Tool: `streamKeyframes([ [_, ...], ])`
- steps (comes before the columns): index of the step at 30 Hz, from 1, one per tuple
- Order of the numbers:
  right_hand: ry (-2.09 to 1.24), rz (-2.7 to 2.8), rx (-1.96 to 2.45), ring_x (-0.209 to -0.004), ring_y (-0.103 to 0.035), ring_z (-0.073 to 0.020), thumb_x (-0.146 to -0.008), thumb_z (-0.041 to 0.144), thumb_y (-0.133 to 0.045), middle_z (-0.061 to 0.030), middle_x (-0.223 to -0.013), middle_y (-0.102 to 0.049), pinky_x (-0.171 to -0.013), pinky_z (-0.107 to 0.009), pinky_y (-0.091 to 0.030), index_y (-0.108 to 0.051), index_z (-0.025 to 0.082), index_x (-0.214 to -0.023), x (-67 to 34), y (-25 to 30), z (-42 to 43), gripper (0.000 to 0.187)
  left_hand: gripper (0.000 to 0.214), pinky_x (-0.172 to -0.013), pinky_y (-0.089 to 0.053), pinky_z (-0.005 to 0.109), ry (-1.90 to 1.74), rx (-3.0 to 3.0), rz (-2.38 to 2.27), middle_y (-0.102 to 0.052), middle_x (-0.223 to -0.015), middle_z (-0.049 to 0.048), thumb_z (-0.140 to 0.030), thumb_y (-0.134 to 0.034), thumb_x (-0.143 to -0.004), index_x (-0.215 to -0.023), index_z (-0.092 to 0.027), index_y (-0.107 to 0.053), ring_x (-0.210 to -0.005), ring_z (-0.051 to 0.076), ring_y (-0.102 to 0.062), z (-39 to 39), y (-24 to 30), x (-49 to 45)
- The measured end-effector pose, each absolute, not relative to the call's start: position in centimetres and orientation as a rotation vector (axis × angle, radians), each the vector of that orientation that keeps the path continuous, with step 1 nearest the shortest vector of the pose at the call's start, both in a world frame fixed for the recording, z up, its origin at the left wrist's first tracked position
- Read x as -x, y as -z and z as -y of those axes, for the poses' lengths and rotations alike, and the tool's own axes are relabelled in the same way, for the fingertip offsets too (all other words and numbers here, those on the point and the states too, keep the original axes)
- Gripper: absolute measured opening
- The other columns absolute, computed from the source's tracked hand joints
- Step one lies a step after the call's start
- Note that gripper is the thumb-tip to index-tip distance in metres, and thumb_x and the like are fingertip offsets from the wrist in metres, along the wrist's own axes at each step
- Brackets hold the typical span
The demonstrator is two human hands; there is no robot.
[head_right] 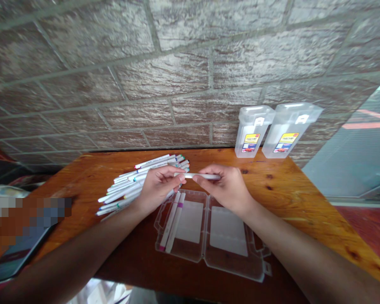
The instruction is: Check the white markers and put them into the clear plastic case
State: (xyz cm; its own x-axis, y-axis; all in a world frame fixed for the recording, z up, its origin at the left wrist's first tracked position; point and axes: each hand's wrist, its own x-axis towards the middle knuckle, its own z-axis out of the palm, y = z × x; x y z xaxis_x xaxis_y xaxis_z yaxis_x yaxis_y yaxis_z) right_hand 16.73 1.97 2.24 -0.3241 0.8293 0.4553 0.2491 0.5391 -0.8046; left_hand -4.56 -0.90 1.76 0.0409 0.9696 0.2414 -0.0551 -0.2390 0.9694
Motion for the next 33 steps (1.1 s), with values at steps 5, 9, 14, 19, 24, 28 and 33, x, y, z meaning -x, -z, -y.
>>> streamKeyframes([
  [5, -0.556, 2.020, 0.857, -0.059, -0.066, -0.0158, -0.091, 0.041, -0.074, -0.0017, -0.073, -0.077, -0.059, -0.027, -0.048, -0.077, 0.022, -0.080, -16.8, -2.4, -1.5, 0.023, 0.021, -0.047, -0.041, 0.021, -1.327, -1.555, -1.060, -0.071, -0.064, 0.0026, -0.035, -0.082, -0.082, -0.093, -0.017, -0.079, -0.050, 0.011, -0.059, 1.4, -1.4, 4.4],
  [9, -0.468, 2.062, 0.879, -0.054, -0.060, -0.0130, -0.091, 0.043, -0.075, -0.0002, -0.067, -0.073, -0.055, -0.025, -0.041, -0.074, 0.021, -0.075, -16.8, -2.7, -1.2, 0.027, 0.022, -0.050, -0.046, 0.022, -1.293, -1.620, -1.064, -0.075, -0.074, 0.0053, -0.035, -0.076, -0.089, -0.100, -0.017, -0.078, -0.054, 0.012, -0.063, 1.8, -1.1, 4.4],
  [14, -0.451, 2.072, 0.928, -0.052, -0.057, -0.0121, -0.087, 0.048, -0.078, 0.0006, -0.061, -0.069, -0.053, -0.025, -0.038, -0.073, 0.019, -0.070, -16.9, -2.7, -1.2, 0.034, 0.025, -0.053, -0.048, 0.022, -1.253, -1.693, -1.026, -0.074, -0.074, 0.0049, -0.035, -0.069, -0.095, -0.109, -0.016, -0.076, -0.057, 0.013, -0.066, 2.0, -0.7, 4.6],
  [19, -0.460, 2.078, 0.939, -0.051, -0.056, -0.0110, -0.087, 0.048, -0.078, 0.0009, -0.061, -0.070, -0.053, -0.024, -0.037, -0.076, 0.018, -0.072, -16.8, -2.6, -1.4, 0.034, 0.025, -0.052, -0.048, 0.021, -1.259, -1.751, -1.000, -0.071, -0.069, 0.0027, -0.034, -0.067, -0.096, -0.108, -0.014, -0.075, -0.056, 0.012, -0.065, 2.0, -0.9, 4.6],
  [24, -0.504, 2.084, 0.896, -0.051, -0.056, -0.0103, -0.091, 0.041, -0.075, 0.0016, -0.061, -0.069, -0.052, -0.023, -0.038, -0.075, 0.018, -0.074, -16.7, -2.6, -1.4, 0.028, 0.022, -0.050, -0.047, 0.020, -1.291, -1.729, -1.015, -0.075, -0.077, 0.0046, -0.034, -0.068, -0.095, -0.105, -0.015, -0.075, -0.055, 0.011, -0.065, 1.8, -1.0, 4.6],
  [28, -0.522, 2.086, 0.864, -0.053, -0.059, -0.0104, -0.093, 0.035, -0.072, 0.0013, -0.065, -0.071, -0.053, -0.022, -0.040, -0.074, 0.018, -0.076, -16.7, -2.7, -1.2, 0.024, 0.020, -0.050, -0.046, 0.020, -1.319, -1.686, -1.044, -0.074, -0.078, 0.0041, -0.033, -0.074, -0.091, -0.101, -0.016, -0.077, -0.055, 0.010, -0.063, 1.6, -1.2, 4.6],
  [33, -0.543, 2.083, 0.825, -0.057, -0.063, -0.0113, -0.094, 0.031, -0.071, 0.0004, -0.072, -0.075, -0.056, -0.022, -0.044, -0.076, 0.018, -0.085, -16.6, -2.8, -1.1, 0.016, 0.017, -0.050, -0.045, 0.020, -1.346, -1.596, -1.026, -0.070, -0.069, 0.0012, -0.030, -0.081, -0.085, -0.093, -0.016, -0.077, -0.053, 0.010, -0.060, 1.4, -1.4, 4.4],
])
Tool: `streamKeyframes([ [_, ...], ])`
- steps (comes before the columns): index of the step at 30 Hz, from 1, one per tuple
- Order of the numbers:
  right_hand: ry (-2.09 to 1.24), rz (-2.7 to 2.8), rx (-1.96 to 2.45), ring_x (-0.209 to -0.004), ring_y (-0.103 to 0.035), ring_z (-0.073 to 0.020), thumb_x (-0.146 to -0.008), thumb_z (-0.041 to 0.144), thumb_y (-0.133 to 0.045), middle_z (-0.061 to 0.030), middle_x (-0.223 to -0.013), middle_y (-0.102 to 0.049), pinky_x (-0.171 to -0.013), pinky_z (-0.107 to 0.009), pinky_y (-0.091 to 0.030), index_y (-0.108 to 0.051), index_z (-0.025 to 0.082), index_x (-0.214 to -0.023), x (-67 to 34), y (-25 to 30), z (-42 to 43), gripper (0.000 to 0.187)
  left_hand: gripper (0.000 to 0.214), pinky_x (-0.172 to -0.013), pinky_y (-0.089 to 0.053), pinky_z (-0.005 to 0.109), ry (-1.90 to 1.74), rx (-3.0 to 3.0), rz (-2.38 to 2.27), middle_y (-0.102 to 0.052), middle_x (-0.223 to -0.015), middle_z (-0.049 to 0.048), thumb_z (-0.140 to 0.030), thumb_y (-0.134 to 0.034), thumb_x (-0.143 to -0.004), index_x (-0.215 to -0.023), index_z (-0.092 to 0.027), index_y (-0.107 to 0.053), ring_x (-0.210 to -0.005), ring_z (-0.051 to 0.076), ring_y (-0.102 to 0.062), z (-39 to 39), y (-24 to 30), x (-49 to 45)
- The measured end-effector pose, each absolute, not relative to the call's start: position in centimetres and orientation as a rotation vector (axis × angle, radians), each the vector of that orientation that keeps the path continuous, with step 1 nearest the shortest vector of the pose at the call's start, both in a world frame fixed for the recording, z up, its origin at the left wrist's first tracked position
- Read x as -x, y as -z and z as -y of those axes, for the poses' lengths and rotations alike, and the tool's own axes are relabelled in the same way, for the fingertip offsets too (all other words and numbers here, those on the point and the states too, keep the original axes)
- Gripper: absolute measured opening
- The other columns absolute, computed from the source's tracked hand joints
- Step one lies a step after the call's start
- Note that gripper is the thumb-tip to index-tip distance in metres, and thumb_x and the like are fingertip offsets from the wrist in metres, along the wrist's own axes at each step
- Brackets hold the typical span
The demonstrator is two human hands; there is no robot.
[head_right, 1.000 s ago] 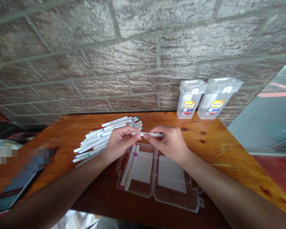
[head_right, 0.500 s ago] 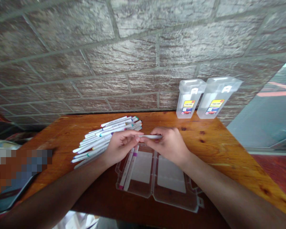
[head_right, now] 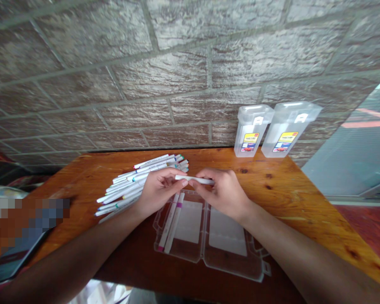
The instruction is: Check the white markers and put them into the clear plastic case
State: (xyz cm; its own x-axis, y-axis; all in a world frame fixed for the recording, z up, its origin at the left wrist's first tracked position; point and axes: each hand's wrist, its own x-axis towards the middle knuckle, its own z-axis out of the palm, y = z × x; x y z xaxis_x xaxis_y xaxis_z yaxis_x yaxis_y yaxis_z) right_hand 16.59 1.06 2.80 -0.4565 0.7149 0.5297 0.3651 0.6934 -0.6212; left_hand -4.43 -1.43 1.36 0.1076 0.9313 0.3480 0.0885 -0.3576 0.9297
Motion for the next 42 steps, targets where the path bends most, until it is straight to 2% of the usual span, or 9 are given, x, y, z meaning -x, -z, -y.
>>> streamKeyframes([
  [6, -0.573, 2.057, 0.798, -0.061, -0.067, -0.0122, -0.095, 0.028, -0.069, -0.0001, -0.079, -0.078, -0.056, -0.021, -0.046, -0.077, 0.020, -0.091, -16.5, -2.9, -1.0, 0.013, 0.020, -0.051, -0.048, 0.020, -1.370, -1.513, -0.998, -0.071, -0.076, 0.0023, -0.030, -0.082, -0.083, -0.095, -0.015, -0.076, -0.054, 0.009, -0.060, 1.2, -1.4, 4.5],
  [14, -0.639, 1.976, 0.810, -0.066, -0.069, -0.0142, -0.094, 0.030, -0.071, -0.0014, -0.084, -0.079, -0.061, -0.023, -0.049, -0.080, 0.020, -0.101, -16.7, -2.4, -1.4, 0.015, 0.024, -0.049, -0.046, 0.019, -1.394, -1.422, -0.985, -0.067, -0.073, -0.0003, -0.033, -0.083, -0.081, -0.094, -0.015, -0.073, -0.052, 0.007, -0.058, 0.8, -1.9, 4.6],
  [24, -0.766, 1.851, 0.828, -0.070, -0.071, -0.0169, -0.093, 0.035, -0.073, -0.0037, -0.086, -0.080, -0.060, -0.025, -0.051, -0.080, 0.019, -0.098, -16.5, -2.2, -1.5, 0.018, 0.027, -0.052, -0.045, 0.021, -1.402, -1.397, -1.016, -0.065, -0.072, -0.0017, -0.038, -0.083, -0.081, -0.093, -0.017, -0.073, -0.053, 0.007, -0.056, 0.8, -2.0, 4.8],
  [29, -0.811, 1.798, 0.842, -0.065, -0.068, -0.0168, -0.092, 0.039, -0.073, -0.0048, -0.081, -0.078, -0.056, -0.026, -0.050, -0.079, 0.017, -0.101, -16.6, -2.1, -1.6, 0.024, 0.021, -0.053, -0.041, 0.020, -1.429, -1.348, -1.027, -0.065, -0.070, -0.0020, -0.035, -0.081, -0.084, -0.093, -0.017, -0.074, -0.053, 0.007, -0.056, 0.7, -2.1, 4.9],
  [36, -0.869, 1.750, 0.771, -0.071, -0.071, -0.0180, -0.092, 0.039, -0.073, -0.0053, -0.081, -0.078, -0.064, -0.028, -0.056, -0.078, 0.017, -0.102, -16.4, -2.2, -1.7, 0.024, 0.018, -0.056, -0.041, 0.022, -1.486, -1.228, -0.947, -0.064, -0.077, -0.0007, -0.033, -0.080, -0.083, -0.092, -0.018, -0.075, -0.054, 0.007, -0.055, 0.4, -1.9, 5.1],
  [42, -0.874, 1.758, 0.782, -0.057, -0.064, -0.0136, -0.094, 0.037, -0.071, -0.0056, -0.080, -0.080, -0.050, -0.025, -0.049, -0.077, 0.014, -0.108, -16.5, -2.6, -1.5, 0.027, 0.017, -0.057, -0.041, 0.022, -1.514, -1.174, -0.906, -0.061, -0.076, -0.0015, -0.032, -0.080, -0.084, -0.091, -0.017, -0.075, -0.054, 0.006, -0.053, 0.2, -1.8, 5.2],
])
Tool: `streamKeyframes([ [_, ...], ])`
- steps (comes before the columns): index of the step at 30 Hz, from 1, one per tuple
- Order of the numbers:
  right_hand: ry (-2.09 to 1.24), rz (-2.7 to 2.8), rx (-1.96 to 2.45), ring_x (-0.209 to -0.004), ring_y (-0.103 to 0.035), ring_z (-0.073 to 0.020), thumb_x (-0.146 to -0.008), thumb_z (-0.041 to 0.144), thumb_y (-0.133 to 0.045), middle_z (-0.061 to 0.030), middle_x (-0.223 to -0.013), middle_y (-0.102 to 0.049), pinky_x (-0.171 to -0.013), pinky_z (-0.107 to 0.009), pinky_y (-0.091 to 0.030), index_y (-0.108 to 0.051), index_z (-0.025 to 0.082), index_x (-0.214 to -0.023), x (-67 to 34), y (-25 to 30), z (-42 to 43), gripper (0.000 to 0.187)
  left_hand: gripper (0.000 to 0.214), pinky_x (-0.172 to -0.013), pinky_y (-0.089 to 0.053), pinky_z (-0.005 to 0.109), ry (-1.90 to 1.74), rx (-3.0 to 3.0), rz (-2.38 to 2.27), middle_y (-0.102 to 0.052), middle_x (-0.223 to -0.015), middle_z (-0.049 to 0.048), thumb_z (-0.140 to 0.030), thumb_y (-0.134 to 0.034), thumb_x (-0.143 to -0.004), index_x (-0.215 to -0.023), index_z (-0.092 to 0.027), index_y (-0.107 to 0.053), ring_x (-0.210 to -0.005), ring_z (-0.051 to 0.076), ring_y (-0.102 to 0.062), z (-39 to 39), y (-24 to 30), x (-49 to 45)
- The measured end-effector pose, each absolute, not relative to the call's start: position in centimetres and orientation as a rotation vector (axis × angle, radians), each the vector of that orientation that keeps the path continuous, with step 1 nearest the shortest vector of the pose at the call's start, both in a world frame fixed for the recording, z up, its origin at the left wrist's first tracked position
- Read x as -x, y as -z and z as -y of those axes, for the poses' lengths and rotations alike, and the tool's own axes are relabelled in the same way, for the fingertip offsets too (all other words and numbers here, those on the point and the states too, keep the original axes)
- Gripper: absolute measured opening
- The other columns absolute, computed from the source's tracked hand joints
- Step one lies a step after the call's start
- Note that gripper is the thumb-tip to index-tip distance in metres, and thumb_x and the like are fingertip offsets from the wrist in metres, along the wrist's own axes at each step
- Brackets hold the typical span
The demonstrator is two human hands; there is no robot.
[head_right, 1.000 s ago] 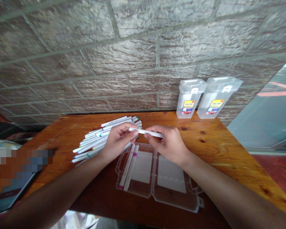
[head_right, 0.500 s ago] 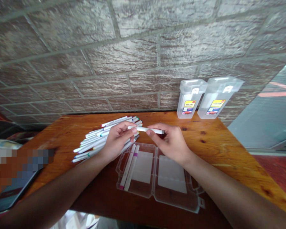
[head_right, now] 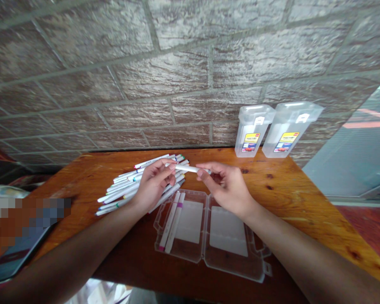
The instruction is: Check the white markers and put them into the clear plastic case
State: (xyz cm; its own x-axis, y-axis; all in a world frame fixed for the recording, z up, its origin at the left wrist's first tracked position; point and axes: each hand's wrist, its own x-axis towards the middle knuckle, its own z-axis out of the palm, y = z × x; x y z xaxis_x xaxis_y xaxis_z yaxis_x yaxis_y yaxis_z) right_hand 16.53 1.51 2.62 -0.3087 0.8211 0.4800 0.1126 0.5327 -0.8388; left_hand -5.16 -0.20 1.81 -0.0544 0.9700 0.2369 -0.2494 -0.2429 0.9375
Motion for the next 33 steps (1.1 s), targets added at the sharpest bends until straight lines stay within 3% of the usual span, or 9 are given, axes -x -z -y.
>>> streamKeyframes([
  [3, -0.919, 1.766, 0.793, -0.051, -0.059, -0.0111, -0.096, 0.037, -0.068, -0.0069, -0.084, -0.081, -0.046, -0.024, -0.046, -0.077, 0.014, -0.112, -16.65, -2.76, -1.40, 0.029, 0.017, -0.056, -0.041, 0.022, -1.527, -1.143, -0.908, -0.061, -0.075, -0.0016, -0.031, -0.080, -0.083, -0.092, -0.017, -0.074, -0.055, 0.006, -0.053, 0.12, -1.74, 5.19],
  [12, -1.153, 1.675, 0.711, -0.057, -0.064, -0.0122, -0.098, 0.040, -0.067, -0.0087, -0.096, -0.082, -0.051, -0.026, -0.054, -0.076, 0.019, -0.122, -16.63, -2.50, -1.29, 0.033, 0.020, -0.056, -0.040, 0.023, -1.528, -1.075, -0.892, -0.060, -0.073, -0.0026, -0.032, -0.080, -0.083, -0.094, -0.017, -0.073, -0.054, 0.007, -0.054, 0.09, -1.85, 5.29],
  [26, -1.318, 1.572, 0.626, -0.062, -0.066, -0.0142, -0.096, 0.044, -0.070, -0.0082, -0.099, -0.083, -0.054, -0.028, -0.058, -0.077, 0.023, -0.120, -16.50, -3.05, -1.10, 0.033, 0.023, -0.055, -0.040, 0.024, -1.544, -1.011, -0.879, -0.060, -0.071, -0.0023, -0.034, -0.080, -0.081, -0.093, -0.015, -0.074, -0.053, 0.008, -0.053, 0.05, -2.04, 5.31],
  [33, -1.430, 1.436, 0.648, -0.064, -0.068, -0.0169, -0.090, 0.044, -0.074, -0.0116, -0.101, -0.082, -0.052, -0.030, -0.056, -0.076, 0.019, -0.116, -16.45, -2.92, -1.58, 0.035, 0.025, -0.055, -0.041, 0.025, -1.556, -0.996, -0.864, -0.061, -0.070, -0.0011, -0.036, -0.080, -0.080, -0.092, -0.014, -0.076, -0.052, 0.008, -0.052, 0.12, -2.23, 5.23],
])
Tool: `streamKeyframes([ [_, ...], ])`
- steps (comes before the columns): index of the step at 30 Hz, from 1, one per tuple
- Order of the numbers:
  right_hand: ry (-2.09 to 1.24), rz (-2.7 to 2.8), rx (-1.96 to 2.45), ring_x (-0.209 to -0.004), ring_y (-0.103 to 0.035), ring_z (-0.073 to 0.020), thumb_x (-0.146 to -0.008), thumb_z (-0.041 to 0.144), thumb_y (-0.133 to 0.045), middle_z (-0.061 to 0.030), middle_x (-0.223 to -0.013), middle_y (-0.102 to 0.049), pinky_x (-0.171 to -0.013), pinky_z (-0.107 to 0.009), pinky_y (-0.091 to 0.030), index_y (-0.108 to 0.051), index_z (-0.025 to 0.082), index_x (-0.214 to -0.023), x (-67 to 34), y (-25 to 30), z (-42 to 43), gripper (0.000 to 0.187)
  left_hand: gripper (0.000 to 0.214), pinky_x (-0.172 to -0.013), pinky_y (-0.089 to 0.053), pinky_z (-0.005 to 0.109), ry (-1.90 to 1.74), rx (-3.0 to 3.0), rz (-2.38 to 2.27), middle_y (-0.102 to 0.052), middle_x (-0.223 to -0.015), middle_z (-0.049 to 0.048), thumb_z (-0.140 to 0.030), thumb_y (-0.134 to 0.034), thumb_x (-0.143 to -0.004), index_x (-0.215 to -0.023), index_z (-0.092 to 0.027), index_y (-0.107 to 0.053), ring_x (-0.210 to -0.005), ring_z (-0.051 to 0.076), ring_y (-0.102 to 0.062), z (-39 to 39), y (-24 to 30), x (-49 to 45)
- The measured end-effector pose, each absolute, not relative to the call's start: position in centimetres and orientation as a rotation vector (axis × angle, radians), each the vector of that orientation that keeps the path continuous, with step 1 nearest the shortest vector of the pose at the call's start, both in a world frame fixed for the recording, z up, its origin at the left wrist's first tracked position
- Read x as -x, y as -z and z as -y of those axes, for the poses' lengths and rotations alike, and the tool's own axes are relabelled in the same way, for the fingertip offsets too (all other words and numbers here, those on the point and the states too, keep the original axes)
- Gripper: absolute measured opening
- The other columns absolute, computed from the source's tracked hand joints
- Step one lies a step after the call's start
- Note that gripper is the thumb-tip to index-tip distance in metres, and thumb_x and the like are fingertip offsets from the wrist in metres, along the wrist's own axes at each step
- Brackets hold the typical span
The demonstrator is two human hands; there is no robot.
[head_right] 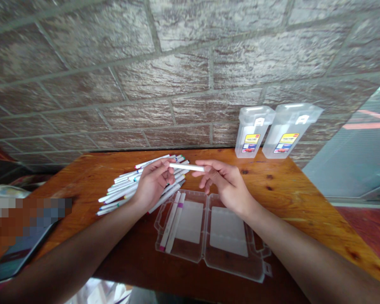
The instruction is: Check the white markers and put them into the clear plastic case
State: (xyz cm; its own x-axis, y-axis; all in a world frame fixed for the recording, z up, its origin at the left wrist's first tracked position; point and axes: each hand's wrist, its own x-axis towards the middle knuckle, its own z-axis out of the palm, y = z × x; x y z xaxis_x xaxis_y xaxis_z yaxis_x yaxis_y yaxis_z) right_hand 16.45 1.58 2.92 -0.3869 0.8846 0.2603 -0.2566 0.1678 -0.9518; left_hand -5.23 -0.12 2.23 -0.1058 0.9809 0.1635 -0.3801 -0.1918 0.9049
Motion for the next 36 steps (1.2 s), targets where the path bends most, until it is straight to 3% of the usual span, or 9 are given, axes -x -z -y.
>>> streamKeyframes([
  [16, -1.563, 1.281, 0.619, -0.063, -0.069, -0.0164, -0.090, 0.034, -0.072, -0.0107, -0.095, -0.082, -0.053, -0.028, -0.055, -0.077, 0.018, -0.109, -16.75, -2.95, -2.33, 0.025, 0.026, -0.054, -0.041, 0.025, -1.560, -0.942, -0.805, -0.067, -0.070, 0.0033, -0.034, -0.078, -0.082, -0.094, -0.011, -0.079, -0.054, 0.010, -0.055, 0.29, -2.47, 5.28],
  [36, -1.555, 1.258, 0.590, -0.060, -0.069, -0.0148, -0.088, 0.039, -0.078, -0.0088, -0.094, -0.082, -0.050, -0.025, -0.056, -0.079, 0.019, -0.101, -16.47, -3.07, -2.45, 0.024, 0.029, -0.053, -0.043, 0.023, -1.561, -0.906, -0.783, -0.067, -0.068, 0.0030, -0.032, -0.080, -0.080, -0.097, -0.009, -0.080, -0.052, 0.009, -0.054, 0.29, -2.55, 5.27],
])
